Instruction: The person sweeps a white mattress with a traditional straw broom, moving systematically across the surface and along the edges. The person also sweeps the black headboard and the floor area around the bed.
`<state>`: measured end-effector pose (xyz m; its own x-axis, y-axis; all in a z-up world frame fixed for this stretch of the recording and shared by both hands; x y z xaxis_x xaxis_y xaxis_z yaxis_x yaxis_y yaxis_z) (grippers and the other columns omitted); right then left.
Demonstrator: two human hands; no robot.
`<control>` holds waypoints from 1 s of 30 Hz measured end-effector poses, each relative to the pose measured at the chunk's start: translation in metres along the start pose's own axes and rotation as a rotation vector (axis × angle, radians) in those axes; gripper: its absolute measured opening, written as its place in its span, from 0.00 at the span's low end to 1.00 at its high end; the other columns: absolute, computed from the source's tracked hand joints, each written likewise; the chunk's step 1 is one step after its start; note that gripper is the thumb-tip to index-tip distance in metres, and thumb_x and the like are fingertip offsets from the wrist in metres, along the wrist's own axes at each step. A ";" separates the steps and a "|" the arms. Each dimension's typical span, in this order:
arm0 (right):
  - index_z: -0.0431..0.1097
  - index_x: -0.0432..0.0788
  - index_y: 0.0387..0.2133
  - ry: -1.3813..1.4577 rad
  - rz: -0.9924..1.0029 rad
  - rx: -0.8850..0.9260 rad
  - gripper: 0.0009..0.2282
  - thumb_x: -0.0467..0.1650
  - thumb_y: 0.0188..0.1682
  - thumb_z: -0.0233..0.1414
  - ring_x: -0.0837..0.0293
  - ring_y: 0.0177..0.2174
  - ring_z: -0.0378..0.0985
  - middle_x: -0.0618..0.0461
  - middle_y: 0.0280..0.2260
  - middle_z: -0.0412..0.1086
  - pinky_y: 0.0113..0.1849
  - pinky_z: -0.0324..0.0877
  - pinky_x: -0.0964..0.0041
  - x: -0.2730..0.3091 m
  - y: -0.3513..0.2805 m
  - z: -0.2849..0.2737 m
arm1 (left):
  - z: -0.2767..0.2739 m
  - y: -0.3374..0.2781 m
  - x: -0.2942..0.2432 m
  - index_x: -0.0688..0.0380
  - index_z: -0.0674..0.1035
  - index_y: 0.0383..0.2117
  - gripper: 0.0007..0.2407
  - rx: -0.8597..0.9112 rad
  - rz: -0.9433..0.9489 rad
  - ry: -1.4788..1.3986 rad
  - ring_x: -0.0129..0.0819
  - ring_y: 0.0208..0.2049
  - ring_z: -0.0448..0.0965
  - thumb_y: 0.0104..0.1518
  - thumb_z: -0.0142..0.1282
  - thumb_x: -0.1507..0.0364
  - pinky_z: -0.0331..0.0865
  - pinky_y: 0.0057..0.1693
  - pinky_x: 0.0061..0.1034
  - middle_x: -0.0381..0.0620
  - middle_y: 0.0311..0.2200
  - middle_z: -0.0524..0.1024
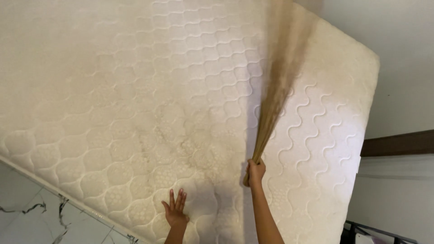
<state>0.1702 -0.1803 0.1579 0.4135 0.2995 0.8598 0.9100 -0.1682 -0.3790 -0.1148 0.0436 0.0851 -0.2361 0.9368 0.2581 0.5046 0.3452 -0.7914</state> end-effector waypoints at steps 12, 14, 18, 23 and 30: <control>0.71 0.45 0.40 -0.955 -0.065 0.677 0.15 0.37 0.43 0.60 0.54 0.28 0.78 0.52 0.27 0.74 0.33 0.73 0.54 -0.079 -0.091 0.102 | 0.002 -0.009 0.004 0.36 0.30 0.73 0.36 -0.057 -0.009 -0.033 0.53 0.74 0.16 0.64 0.38 0.52 0.32 0.69 0.66 0.32 0.74 0.15; 0.74 0.48 0.38 -1.098 -0.171 0.727 0.13 0.38 0.42 0.60 0.53 0.30 0.78 0.53 0.28 0.75 0.34 0.71 0.53 -0.074 -0.115 0.088 | 0.000 -0.009 0.004 0.35 0.30 0.73 0.36 -0.057 -0.010 -0.033 0.53 0.74 0.15 0.65 0.38 0.52 0.31 0.70 0.66 0.31 0.74 0.15; 0.75 0.51 0.30 -1.126 -0.387 0.469 0.08 0.38 0.41 0.58 0.50 0.29 0.79 0.51 0.26 0.77 0.32 0.71 0.54 -0.052 -0.127 0.050 | -0.010 -0.016 0.008 0.35 0.28 0.73 0.36 -0.014 -0.005 -0.003 0.52 0.74 0.14 0.65 0.37 0.51 0.31 0.70 0.64 0.31 0.73 0.13; 0.75 0.46 0.26 -0.837 -0.258 0.144 0.08 0.34 0.36 0.61 0.49 0.26 0.75 0.47 0.24 0.75 0.29 0.70 0.51 -0.040 -0.112 -0.006 | -0.005 -0.012 0.005 0.35 0.28 0.73 0.37 0.008 0.014 -0.012 0.52 0.73 0.14 0.64 0.39 0.53 0.34 0.69 0.63 0.31 0.73 0.13; 0.67 0.33 0.35 0.005 0.203 0.043 0.11 0.30 0.45 0.54 0.49 0.23 0.71 0.46 0.22 0.69 0.28 0.68 0.52 -0.149 -0.123 -0.049 | -0.004 -0.018 0.010 0.35 0.30 0.73 0.37 -0.080 0.002 -0.033 0.51 0.74 0.16 0.63 0.39 0.51 0.34 0.70 0.64 0.30 0.74 0.15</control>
<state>-0.0054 -0.2499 0.0931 0.5887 0.2584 0.7659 0.8084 -0.1840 -0.5592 -0.1232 0.0468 0.1043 -0.2611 0.9357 0.2373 0.5695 0.3478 -0.7448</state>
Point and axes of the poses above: each hand's wrist, its own y-axis towards the middle knuckle, its own z-axis out of the palm, x = y × z, the point moved 3 cm from there along y, towards the middle knuckle
